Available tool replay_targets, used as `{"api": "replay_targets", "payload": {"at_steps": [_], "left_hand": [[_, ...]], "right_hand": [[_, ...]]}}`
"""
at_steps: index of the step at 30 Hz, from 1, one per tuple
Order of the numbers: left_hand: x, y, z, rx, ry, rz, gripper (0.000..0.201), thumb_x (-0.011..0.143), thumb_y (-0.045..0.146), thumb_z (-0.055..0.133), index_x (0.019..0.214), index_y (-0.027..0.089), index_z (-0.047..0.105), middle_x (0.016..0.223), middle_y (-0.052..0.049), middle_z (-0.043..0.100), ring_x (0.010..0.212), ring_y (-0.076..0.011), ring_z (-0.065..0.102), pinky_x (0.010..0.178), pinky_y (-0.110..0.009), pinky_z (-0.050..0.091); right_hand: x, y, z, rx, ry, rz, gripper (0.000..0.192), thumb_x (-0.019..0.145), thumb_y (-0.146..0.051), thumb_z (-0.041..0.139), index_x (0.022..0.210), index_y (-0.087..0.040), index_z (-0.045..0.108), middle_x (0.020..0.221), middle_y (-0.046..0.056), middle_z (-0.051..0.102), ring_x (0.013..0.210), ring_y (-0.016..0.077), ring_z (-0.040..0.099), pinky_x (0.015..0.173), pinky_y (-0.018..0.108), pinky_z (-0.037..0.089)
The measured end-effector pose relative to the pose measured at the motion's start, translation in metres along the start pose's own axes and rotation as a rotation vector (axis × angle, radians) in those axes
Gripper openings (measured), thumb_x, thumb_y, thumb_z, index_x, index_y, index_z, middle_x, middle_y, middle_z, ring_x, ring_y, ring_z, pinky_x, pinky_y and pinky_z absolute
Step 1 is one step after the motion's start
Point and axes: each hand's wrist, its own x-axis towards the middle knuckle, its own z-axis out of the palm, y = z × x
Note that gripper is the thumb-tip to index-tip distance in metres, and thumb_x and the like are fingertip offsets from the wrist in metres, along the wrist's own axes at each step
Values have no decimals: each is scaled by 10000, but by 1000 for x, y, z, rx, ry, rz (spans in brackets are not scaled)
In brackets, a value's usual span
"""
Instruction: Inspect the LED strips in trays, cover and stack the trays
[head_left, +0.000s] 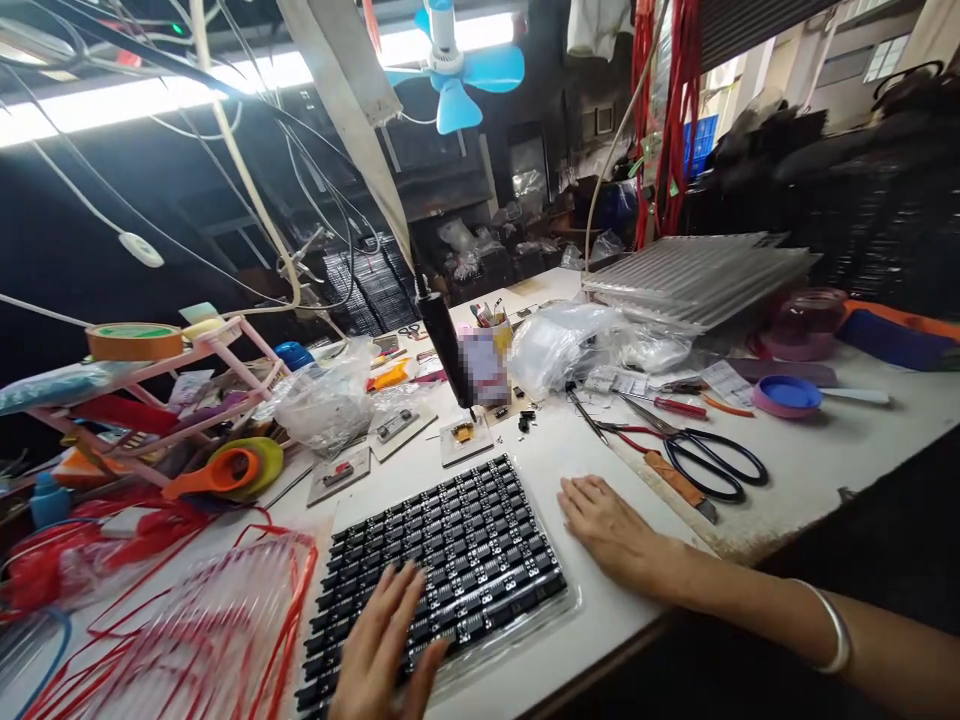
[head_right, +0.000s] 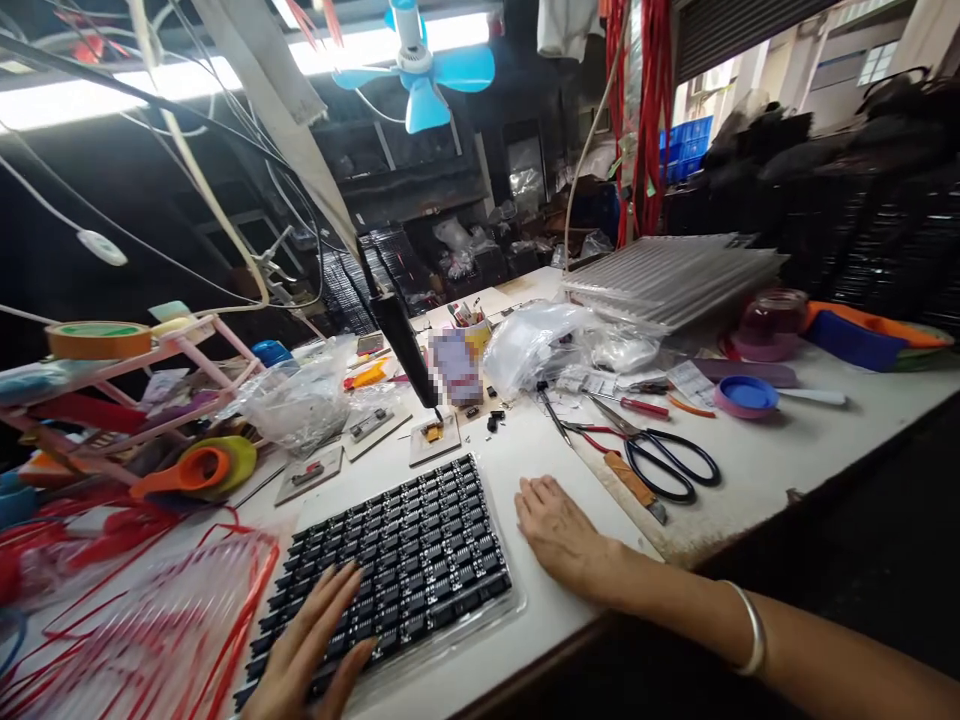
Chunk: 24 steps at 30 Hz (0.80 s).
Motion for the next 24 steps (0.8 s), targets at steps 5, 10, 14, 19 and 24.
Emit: {"api": "replay_targets", "payload": {"at_steps": [5, 10, 14, 19, 24], "left_hand": [[81, 66, 37, -119, -200, 327, 351, 891, 310, 524, 1221, 199, 568, 1277, -76, 604, 1254, -282, 493, 995, -484, 461], [123, 82, 75, -188, -362, 240, 248, 908, 253, 483, 1072, 164, 648, 1154, -78, 674, 1213, -280, 528, 1021, -511, 406], [124, 74, 82, -213, -391, 198, 263, 934, 265, 434, 1059, 165, 642, 1151, -78, 669, 1245, -265, 494, 1049, -503, 359], [115, 88, 80, -216, -430, 253, 334, 929, 354, 453, 1193, 190, 575, 1293, -83, 587, 1339, -305, 371, 1084, -559, 274], [115, 99, 84, -143, -521, 307, 440, 923, 480, 410, 1263, 222, 516, 1318, -82, 562, 1374, -365, 284, 1077, -650, 192]], "right_hand": [[12, 20, -41, -7, 48, 126, 303, 968, -204, 364, 1133, -159, 615, 1164, 112, 616, 1071, 209, 565, 958, 406, 409], [63, 85, -64, -14, -22, 502, 318, 911, -362, 552, 1141, -144, 575, 1148, 87, 589, 1011, 203, 586, 880, 430, 486], [79, 100, -54, 59, -132, 598, 331, 907, -351, 561, 1167, -146, 562, 1161, 91, 579, 995, 198, 591, 843, 402, 511], [95, 98, -54, 161, -165, 635, 332, 901, -346, 571, 1164, -143, 563, 1157, 92, 579, 993, 199, 591, 839, 399, 512], [81, 99, -69, 313, -72, 612, 261, 881, -348, 592, 1011, -121, 599, 990, 63, 615, 866, 172, 604, 756, 345, 515]]}}
